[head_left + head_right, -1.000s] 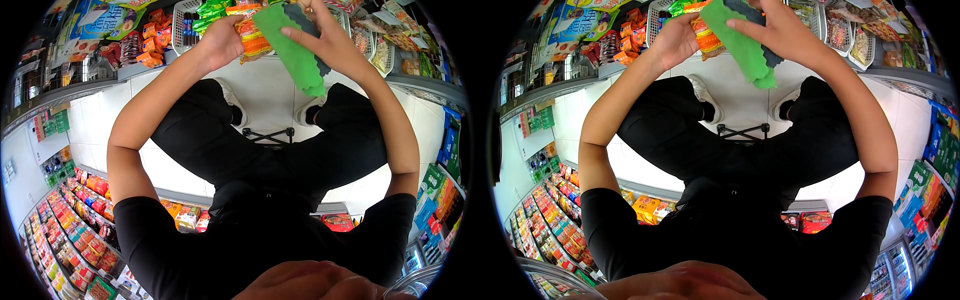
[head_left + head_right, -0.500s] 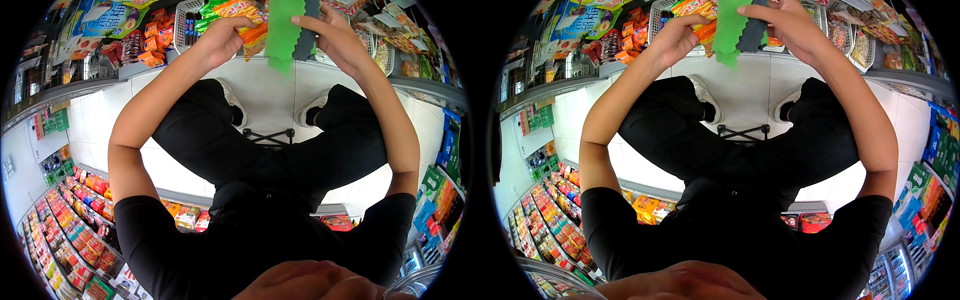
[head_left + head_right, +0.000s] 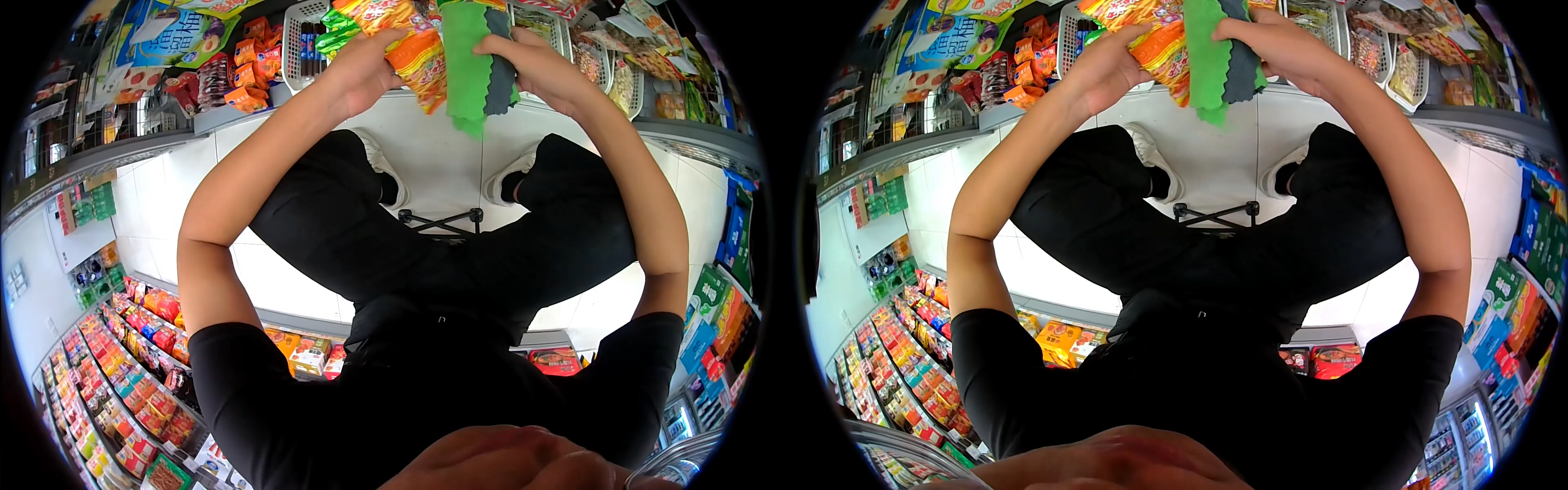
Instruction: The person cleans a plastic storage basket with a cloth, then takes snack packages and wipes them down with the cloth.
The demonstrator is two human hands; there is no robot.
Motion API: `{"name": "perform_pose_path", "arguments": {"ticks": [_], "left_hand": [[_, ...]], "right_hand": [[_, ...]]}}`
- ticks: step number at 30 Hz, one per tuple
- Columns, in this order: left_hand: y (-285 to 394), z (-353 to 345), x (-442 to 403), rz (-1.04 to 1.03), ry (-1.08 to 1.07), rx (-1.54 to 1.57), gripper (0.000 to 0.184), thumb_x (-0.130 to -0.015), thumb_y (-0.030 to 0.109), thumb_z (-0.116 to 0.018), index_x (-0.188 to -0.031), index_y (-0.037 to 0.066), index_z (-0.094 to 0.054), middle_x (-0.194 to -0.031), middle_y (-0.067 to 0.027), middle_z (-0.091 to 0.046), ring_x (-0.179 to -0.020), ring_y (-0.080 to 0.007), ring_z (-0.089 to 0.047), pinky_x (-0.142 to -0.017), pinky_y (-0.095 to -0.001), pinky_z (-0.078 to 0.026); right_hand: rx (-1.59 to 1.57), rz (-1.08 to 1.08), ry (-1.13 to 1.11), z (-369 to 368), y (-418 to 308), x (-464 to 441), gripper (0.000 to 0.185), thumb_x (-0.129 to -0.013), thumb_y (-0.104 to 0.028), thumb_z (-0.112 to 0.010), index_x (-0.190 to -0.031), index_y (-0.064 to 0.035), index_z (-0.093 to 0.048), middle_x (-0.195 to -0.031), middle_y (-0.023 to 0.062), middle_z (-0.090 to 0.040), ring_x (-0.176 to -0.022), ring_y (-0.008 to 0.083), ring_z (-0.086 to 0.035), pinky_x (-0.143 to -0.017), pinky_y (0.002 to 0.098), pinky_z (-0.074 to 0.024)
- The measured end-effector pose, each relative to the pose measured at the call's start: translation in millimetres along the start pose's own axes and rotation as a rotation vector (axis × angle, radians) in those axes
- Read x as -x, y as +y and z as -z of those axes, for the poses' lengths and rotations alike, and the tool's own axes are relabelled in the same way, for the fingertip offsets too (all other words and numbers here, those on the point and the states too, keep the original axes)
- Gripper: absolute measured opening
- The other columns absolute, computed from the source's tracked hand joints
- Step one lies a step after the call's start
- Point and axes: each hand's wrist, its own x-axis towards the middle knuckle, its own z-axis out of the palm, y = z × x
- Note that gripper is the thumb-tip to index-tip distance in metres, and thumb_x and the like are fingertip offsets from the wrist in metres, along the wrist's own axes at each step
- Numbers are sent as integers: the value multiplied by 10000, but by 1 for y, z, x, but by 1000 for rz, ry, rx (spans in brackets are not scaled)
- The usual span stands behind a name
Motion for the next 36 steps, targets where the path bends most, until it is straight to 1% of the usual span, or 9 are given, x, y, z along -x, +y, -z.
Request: {"name": "perform_pose_path", "arguments": {"ticks": [3,5,8,14,15,27,31,34,36], "left_hand": [[-1,1,-1,39,-34,71,351,-995,162,-587,-1276,-42,-534,-1282,-155,-617,-1170,-249,-623,-1033,-389,-498],[-2,-2,3,20,-22,4,323,-987,121,-584,-1253,-57,-546,-1253,-158,-627,-1148,-253,-631,-1023,-393,-505],[-10,-5,4,-24,-61,-22,283,-974,68,-576,-1216,-78,-565,-1216,-160,-639,-1122,-255,-636,-1022,-397,-502],[-16,-14,16,-94,-121,-28,285,-971,53,-574,-1212,-97,-569,-1209,-157,-639,-1130,-236,-623,-1023,-388,-480],[-15,-15,17,-98,-108,-36,290,-971,54,-575,-1217,-100,-568,-1210,-156,-639,-1137,-232,-619,-1021,-387,-478],[-12,-7,4,-114,-11,83,301,-966,31,-589,-1232,-100,-535,-1239,-145,-612,-1139,-234,-613,-988,-380,-503],[-17,-5,2,-116,-91,91,310,-981,34,-563,-1255,-101,-514,-1243,-160,-607,-1120,-254,-622,-978,-393,-511],[-14,-11,11,-68,-99,70,301,-995,45,-545,-1255,-103,-513,-1243,-166,-604,-1116,-269,-626,-975,-410,-512],[-10,-16,14,-62,-73,82,293,-1004,58,-536,-1248,-103,-518,-1241,-167,-603,-1116,-277,-626,-966,-428,-515]], "right_hand": [[47,-12,99,-2,2,-4,533,-905,-374,-658,-1267,-5,-526,-1105,75,-626,-1008,149,-633,-880,361,-525],[-6,22,170,-7,7,-5,528,-918,-387,-639,-1278,-18,-525,-1106,79,-624,-1005,155,-631,-879,375,-524],[-91,66,143,-18,7,-2,517,-921,-387,-657,-1276,-30,-538,-1099,78,-644,-999,153,-651,-875,350,-531],[6,209,64,-42,-5,12,568,-861,-341,-777,-1271,-11,-565,-1081,72,-700,-962,151,-697,-834,295,-549],[1,129,41,-42,-8,13,555,-837,-309,-801,-1251,-5,-590,-1075,76,-703,-942,146,-698,-821,301,-553],[109,-1,52,5,24,-17,508,-819,-332,-781,-1177,5,-650,-1038,79,-705,-892,145,-691,-763,295,-549],[215,233,82,-19,16,-10,504,-837,-343,-768,-1164,24,-659,-1039,87,-715,-874,137,-687,-775,270,-538],[131,298,67,-34,9,-7,499,-839,-345,-765,-1162,21,-660,-1054,96,-714,-896,138,-682,-770,279,-538],[202,210,52,-24,7,-16,494,-847,-349,-755,-1160,20,-656,-1047,94,-708,-895,134,-674,-762,278,-534]]}}
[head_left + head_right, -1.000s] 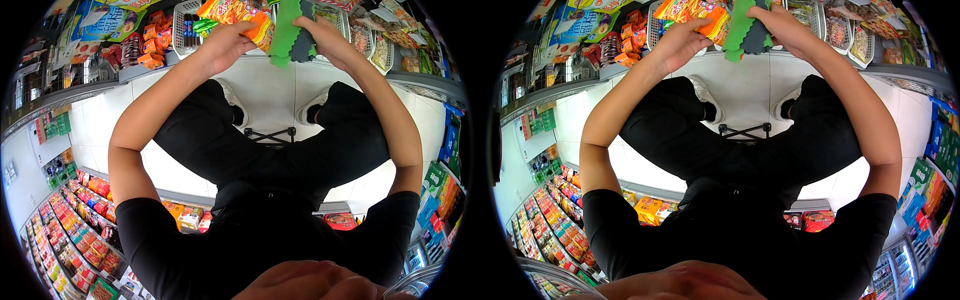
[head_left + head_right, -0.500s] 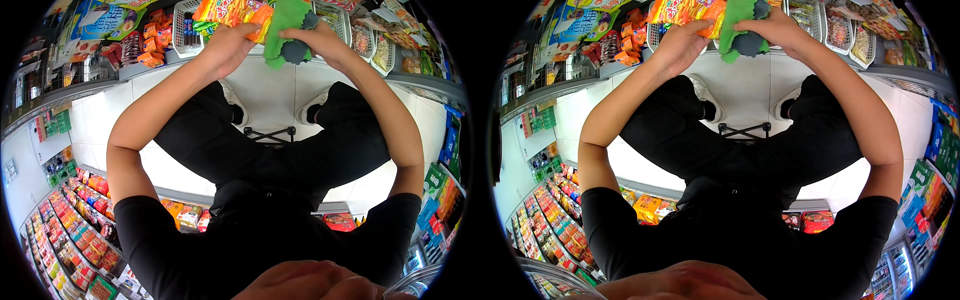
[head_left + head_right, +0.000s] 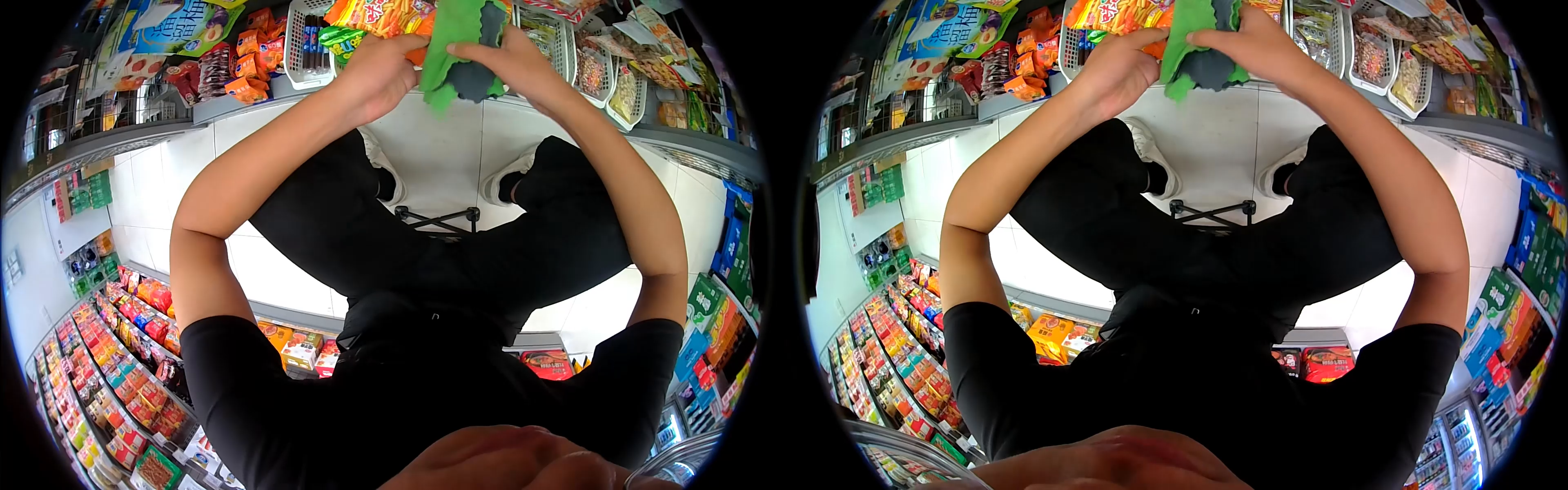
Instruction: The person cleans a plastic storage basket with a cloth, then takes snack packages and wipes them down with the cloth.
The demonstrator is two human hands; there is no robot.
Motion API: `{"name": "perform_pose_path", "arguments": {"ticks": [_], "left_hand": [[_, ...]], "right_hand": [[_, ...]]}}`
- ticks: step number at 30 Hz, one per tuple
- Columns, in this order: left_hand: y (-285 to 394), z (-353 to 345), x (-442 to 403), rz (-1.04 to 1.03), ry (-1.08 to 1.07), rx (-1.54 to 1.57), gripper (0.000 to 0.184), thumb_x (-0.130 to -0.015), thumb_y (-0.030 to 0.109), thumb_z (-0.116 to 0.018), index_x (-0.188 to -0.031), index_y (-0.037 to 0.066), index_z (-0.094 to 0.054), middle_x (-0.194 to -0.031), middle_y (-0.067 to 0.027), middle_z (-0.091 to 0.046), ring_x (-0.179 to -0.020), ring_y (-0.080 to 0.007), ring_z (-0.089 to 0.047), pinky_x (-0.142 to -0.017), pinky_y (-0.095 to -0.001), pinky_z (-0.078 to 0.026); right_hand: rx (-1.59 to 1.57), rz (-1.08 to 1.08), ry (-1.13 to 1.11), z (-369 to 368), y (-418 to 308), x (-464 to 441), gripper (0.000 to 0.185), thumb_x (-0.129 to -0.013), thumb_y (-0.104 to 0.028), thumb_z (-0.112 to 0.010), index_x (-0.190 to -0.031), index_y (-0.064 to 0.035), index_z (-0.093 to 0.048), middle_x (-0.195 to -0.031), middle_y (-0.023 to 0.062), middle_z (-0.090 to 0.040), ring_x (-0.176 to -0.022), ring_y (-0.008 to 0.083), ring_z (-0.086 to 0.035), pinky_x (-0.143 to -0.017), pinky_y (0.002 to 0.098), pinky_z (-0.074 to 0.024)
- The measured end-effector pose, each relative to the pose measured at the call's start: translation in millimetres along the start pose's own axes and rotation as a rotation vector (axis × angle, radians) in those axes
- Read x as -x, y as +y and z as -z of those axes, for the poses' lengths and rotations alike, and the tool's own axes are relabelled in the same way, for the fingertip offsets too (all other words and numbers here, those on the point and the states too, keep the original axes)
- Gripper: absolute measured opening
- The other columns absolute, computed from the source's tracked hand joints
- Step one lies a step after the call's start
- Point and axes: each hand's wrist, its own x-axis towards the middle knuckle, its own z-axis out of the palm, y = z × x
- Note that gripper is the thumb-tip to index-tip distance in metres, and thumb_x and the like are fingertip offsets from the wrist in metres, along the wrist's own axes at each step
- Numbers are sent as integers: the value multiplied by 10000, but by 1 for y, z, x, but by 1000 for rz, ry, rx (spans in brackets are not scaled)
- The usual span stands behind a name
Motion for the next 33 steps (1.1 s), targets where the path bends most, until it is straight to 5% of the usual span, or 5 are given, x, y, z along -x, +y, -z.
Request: {"name": "perform_pose_path", "arguments": {"ticks": [11,20,23,27,33], "left_hand": [[-2,16,-5,-16,60,20,318,-1008,64,-515,-1290,-72,-456,-1293,-191,-557,-1215,-335,-582,-1036,-515,-516],[-3,9,0,-85,96,2,270,-996,58,-522,-1229,-75,-505,-1249,-179,-587,-1150,-332,-618,-1022,-524,-522],[1,8,2,-71,93,1,252,-991,56,-527,-1204,-78,-518,-1231,-173,-598,-1136,-328,-626,-1018,-521,-524],[6,4,6,-10,40,-73,251,-966,45,-558,-1182,-78,-530,-1212,-155,-610,-1132,-317,-631,-1001,-502,-536],[1,10,-2,2,2,-178,263,-863,-3,-571,-1125,-26,-559,-1145,-104,-606,-1072,-253,-626,-962,-483,-546]], "right_hand": [[199,-192,23,37,60,-21,409,-888,-316,-691,-1179,-33,-647,-1011,55,-696,-866,124,-658,-716,277,-524],[144,-55,-73,24,21,-3,469,-873,-288,-701,-1214,20,-607,-1076,81,-693,-945,147,-658,-839,310,-525],[324,20,73,43,71,-30,611,-801,-378,-728,-1169,94,-608,-1060,186,-704,-944,251,-700,-837,350,-546],[566,-41,113,57,84,-30,662,-802,-398,-721,-1196,116,-586,-1081,220,-693,-993,287,-692,-860,362,-540],[256,-34,-33,55,61,-18,560,-861,-306,-684,-1264,65,-568,-1153,150,-677,-1015,227,-667,-888,338,-524]]}}
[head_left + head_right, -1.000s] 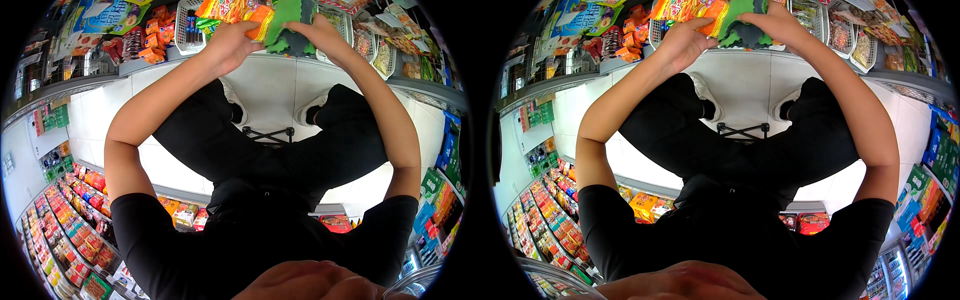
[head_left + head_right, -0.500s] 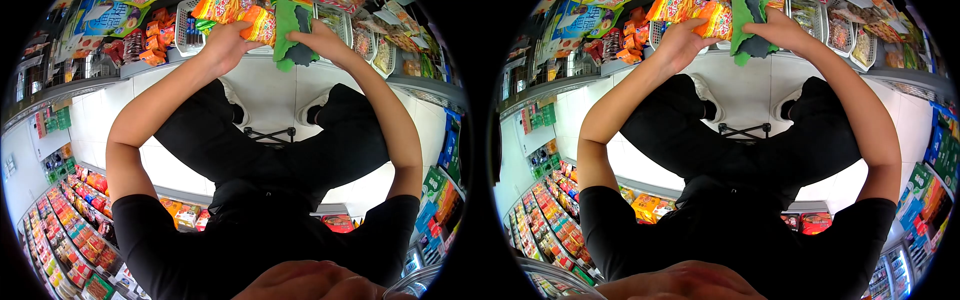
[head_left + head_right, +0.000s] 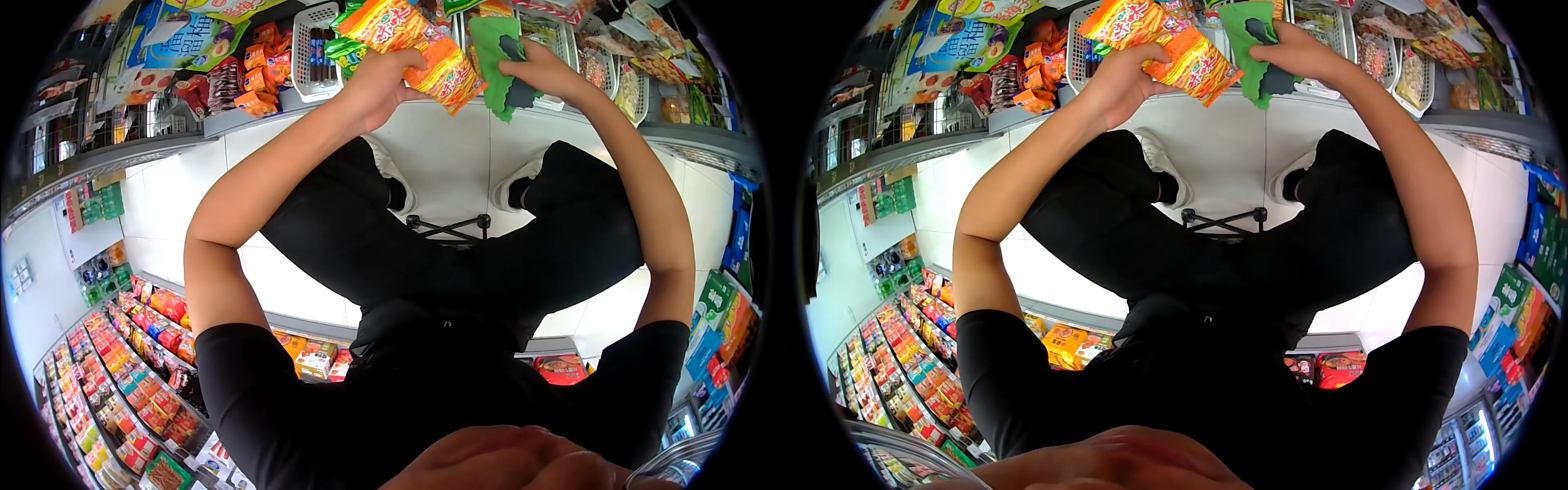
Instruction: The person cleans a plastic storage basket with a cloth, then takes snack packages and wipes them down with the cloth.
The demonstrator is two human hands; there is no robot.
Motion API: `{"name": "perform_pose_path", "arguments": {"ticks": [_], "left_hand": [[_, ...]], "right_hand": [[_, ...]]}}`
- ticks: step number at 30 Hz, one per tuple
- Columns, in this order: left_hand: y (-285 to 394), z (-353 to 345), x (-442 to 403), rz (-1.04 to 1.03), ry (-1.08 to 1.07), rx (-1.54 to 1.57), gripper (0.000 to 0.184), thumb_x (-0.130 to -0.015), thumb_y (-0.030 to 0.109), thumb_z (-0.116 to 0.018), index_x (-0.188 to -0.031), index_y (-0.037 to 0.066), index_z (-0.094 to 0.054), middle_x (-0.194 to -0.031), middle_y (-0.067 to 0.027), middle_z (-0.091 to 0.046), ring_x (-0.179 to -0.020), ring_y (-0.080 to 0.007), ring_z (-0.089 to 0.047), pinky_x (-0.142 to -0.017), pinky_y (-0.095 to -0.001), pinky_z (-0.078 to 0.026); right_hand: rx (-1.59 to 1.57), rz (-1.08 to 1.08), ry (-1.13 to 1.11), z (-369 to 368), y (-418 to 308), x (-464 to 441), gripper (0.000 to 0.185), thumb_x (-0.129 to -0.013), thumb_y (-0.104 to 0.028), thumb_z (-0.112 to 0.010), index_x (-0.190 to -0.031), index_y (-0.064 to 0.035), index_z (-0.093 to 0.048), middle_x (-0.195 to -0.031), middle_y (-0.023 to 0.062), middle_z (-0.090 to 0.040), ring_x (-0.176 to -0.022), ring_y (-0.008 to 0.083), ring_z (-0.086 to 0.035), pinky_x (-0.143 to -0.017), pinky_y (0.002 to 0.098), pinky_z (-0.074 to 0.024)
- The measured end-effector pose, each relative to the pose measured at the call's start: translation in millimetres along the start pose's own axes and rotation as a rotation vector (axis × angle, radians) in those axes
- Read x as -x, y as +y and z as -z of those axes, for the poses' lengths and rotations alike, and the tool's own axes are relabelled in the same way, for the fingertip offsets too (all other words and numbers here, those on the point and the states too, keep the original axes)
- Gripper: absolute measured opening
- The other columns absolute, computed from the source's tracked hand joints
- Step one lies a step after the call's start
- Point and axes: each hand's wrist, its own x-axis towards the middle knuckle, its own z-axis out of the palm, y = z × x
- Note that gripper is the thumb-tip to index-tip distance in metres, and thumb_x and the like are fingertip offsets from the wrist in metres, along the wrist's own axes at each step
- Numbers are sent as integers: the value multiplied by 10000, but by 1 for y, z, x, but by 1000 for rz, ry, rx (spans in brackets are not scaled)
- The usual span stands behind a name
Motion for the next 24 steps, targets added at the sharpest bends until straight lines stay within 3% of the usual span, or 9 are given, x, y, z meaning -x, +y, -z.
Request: {"name": "perform_pose_path", "arguments": {"ticks": [4,10,13,15,18,21,24], "left_hand": [[3,4,-3,-19,8,-56,247,-761,-10,-573,-1007,6,-588,-1037,-58,-601,-997,-205,-600,-945,-442,-525],[4,32,-16,-44,-120,-135,247,-716,5,-553,-957,18,-605,-942,-37,-630,-954,-192,-613,-925,-384,-516],[14,11,-2,-6,-120,-26,52,-762,33,-520,-794,51,-557,-929,-37,-620,-901,-169,-608,-867,-373,-516],[19,1,4,-2,-116,-27,78,-764,41,-517,-824,56,-565,-923,-36,-620,-872,-170,-601,-843,-361,-511],[16,0,4,55,-127,7,119,-772,61,-518,-871,62,-585,-928,-34,-625,-865,-176,-600,-842,-363,-512],[8,5,-1,113,-114,46,183,-818,128,-511,-964,69,-604,-947,-23,-633,-883,-179,-600,-882,-362,-499],[4,6,-5,82,-96,118,261,-876,189,-499,-1089,70,-592,-1031,-32,-644,-944,-181,-610,-934,-366,-484]], "right_hand": [[-128,-45,-46,-5,-9,3,480,-879,-260,-666,-1266,13,-588,-1134,108,-680,-996,179,-662,-873,325,-525],[-155,-73,1,-8,-17,2,448,-888,-252,-655,-1264,-18,-588,-1116,75,-669,-1006,151,-640,-878,320,-512],[-343,-27,5,-10,-23,7,462,-891,-230,-668,-1285,-15,-556,-1131,58,-637,-1055,141,-596,-919,315,-481],[-577,-27,23,-17,-34,15,447,-889,-228,-683,-1271,-29,-565,-1131,53,-631,-1079,137,-586,-929,320,-475],[-666,-5,63,-26,-48,22,447,-883,-215,-704,-1270,-43,-562,-1120,40,-625,-1049,143,-600,-904,330,-496],[-499,86,-20,-23,-40,17,424,-889,-228,-712,-1247,-46,-576,-1129,40,-624,-1022,146,-611,-885,339,-513],[-146,164,80,-21,-53,28,351,-904,-191,-698,-1206,-44,-595,-1139,45,-628,-1022,147,-617,-874,327,-515]]}}
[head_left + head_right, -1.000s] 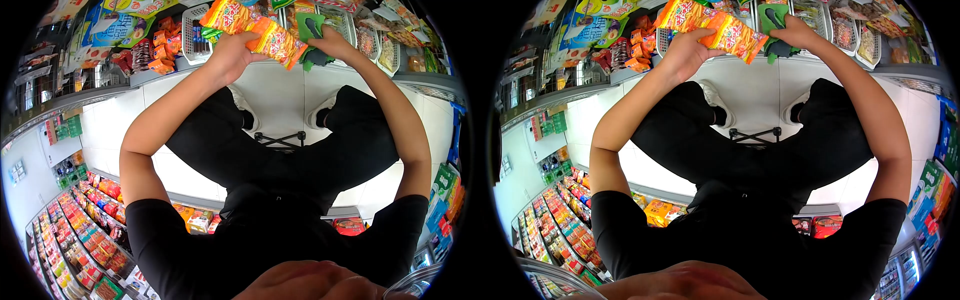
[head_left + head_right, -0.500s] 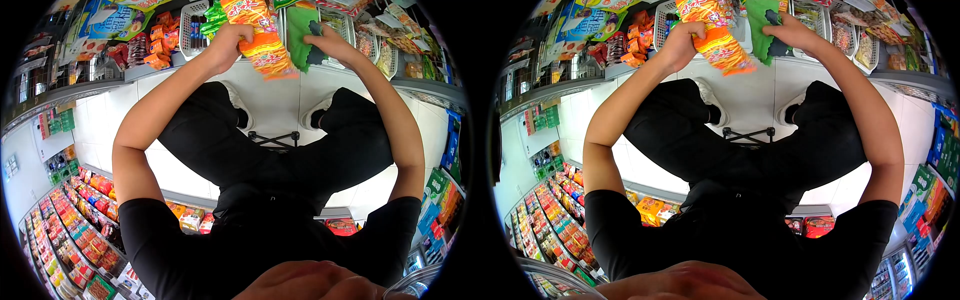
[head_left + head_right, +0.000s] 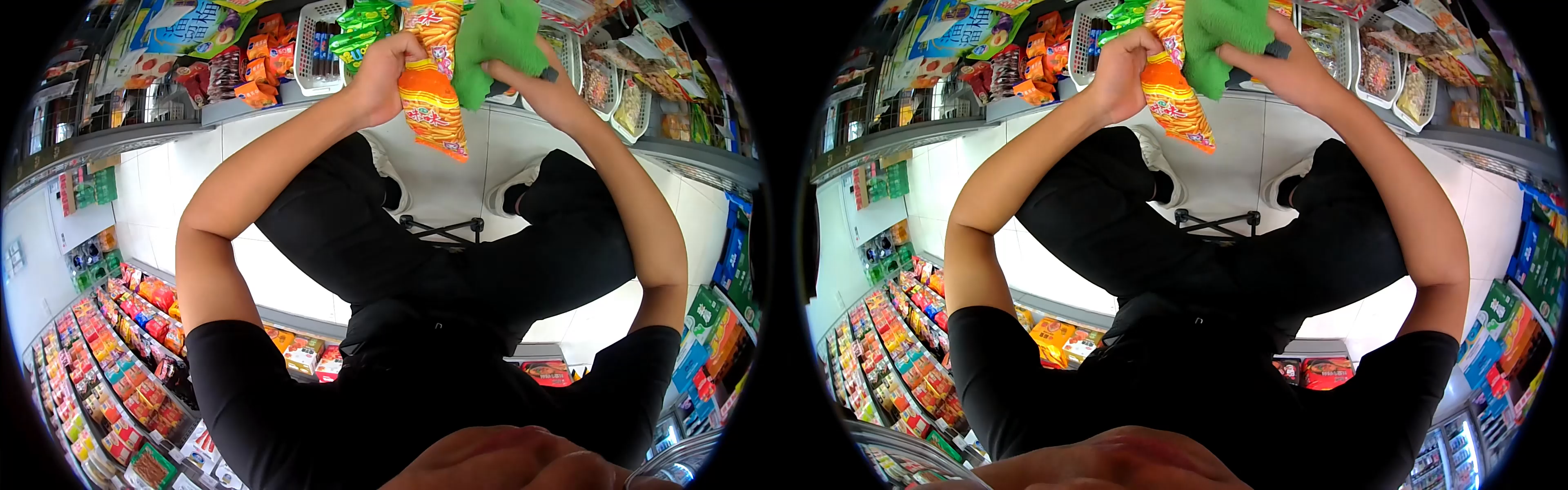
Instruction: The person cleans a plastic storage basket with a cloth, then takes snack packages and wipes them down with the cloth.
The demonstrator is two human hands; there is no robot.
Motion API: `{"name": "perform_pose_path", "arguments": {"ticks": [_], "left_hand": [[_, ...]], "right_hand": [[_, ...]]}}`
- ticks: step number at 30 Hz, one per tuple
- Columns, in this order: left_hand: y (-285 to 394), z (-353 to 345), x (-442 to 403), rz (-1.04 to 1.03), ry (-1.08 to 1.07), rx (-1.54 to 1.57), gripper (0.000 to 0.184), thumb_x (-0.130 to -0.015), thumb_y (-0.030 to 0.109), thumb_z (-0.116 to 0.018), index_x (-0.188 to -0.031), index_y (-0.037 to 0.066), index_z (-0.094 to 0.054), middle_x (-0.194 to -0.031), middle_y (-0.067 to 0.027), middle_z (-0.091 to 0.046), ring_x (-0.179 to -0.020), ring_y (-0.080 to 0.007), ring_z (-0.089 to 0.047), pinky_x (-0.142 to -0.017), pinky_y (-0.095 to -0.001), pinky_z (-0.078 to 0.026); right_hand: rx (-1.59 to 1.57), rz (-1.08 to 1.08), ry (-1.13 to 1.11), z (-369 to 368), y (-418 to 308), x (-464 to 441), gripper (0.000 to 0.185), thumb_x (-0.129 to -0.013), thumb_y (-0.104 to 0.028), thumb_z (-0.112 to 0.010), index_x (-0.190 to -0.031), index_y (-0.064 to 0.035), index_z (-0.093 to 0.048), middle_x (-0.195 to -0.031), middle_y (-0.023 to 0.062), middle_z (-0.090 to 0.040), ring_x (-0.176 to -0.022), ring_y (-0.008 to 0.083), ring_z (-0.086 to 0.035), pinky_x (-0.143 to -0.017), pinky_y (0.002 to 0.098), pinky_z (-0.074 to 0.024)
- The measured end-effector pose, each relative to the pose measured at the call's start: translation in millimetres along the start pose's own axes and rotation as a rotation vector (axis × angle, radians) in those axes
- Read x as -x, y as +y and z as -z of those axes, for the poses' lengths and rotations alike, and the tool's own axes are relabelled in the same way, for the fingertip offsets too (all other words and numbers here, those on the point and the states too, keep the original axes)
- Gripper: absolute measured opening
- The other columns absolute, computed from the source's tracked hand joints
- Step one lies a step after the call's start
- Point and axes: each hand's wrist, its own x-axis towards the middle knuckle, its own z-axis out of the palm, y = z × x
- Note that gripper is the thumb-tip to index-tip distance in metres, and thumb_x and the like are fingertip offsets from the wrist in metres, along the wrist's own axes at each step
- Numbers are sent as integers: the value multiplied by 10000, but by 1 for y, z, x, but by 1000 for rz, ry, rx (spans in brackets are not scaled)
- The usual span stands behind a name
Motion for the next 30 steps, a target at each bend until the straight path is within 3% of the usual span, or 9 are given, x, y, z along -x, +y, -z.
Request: {"name": "perform_pose_path", "arguments": {"ticks": [3,6,14,17,18,22,25,27,30], "left_hand": [[4,-18,7,-69,3,85,352,-945,285,-481,-1214,72,-563,-1144,-50,-644,-1050,-189,-620,-990,-383,-470],[0,-16,1,-87,-54,68,446,-996,400,-463,-1289,73,-544,-1219,-58,-636,-1126,-195,-618,-1013,-402,-472],[-18,-20,-1,-96,18,6,621,-1029,589,-383,-1383,95,-517,-1263,-83,-621,-1115,-184,-635,-1029,-374,-487],[-14,-19,5,-38,-78,100,448,-1066,418,-378,-1313,73,-523,-1192,-93,-636,-1070,-201,-658,-925,-376,-559],[-11,-15,4,-72,-381,387,336,-1065,281,-448,-1315,69,-517,-1166,-96,-637,-1037,-180,-666,-880,-337,-579],[-18,-9,10,-423,-157,-437,507,-1021,469,-518,-1340,75,-536,-1175,-75,-649,-1019,-173,-662,-887,-332,-564],[-17,4,5,-672,-208,-879,388,-1013,355,-578,-1278,73,-561,-1137,-56,-661,-993,-167,-666,-884,-330,-564],[-11,3,4,-658,-200,-1030,307,-1011,287,-588,-1233,75,-574,-1118,-55,-663,-983,-172,-672,-871,-346,-571],[-15,5,14,-114,-182,-201,284,-1039,284,-517,-1221,69,-555,-1094,-81,-656,-970,-192,-679,-839,-385,-585]], "right_hand": [[123,517,-23,-2,-12,3,306,-883,-136,-718,-1151,-39,-608,-1142,77,-633,-1051,189,-618,-899,328,-500],[209,805,-90,-10,-23,0,369,-798,-64,-758,-1128,-38,-595,-1165,105,-626,-1067,247,-619,-918,341,-489],[294,928,-7,-26,-42,7,502,-661,67,-727,-1131,-75,-619,-1150,68,-650,-1061,315,-621,-873,384,-516],[357,952,-9,-31,-44,10,494,-650,90,-699,-1112,-68,-624,-1156,86,-643,-1065,324,-615,-886,395,-512],[364,960,-30,-34,-45,13,490,-640,107,-679,-1100,-52,-622,-1162,109,-637,-1065,338,-612,-896,404,-503],[358,975,-17,-41,-45,15,559,-589,169,-591,-1110,-30,-628,-1168,136,-623,-1052,351,-607,-891,407,-498],[376,976,36,-39,-43,13,561,-613,168,-609,-1140,-24,-624,-1162,139,-615,-1051,343,-603,-889,393,-497],[385,960,71,-37,-42,12,531,-648,143,-630,-1156,-12,-617,-1148,140,-610,-1048,334,-600,-892,382,-496],[378,890,136,-32,-44,11,456,-727,53,-668,-1175,5,-601,-1121,139,-603,-1035,319,-598,-894,366,-490]]}}
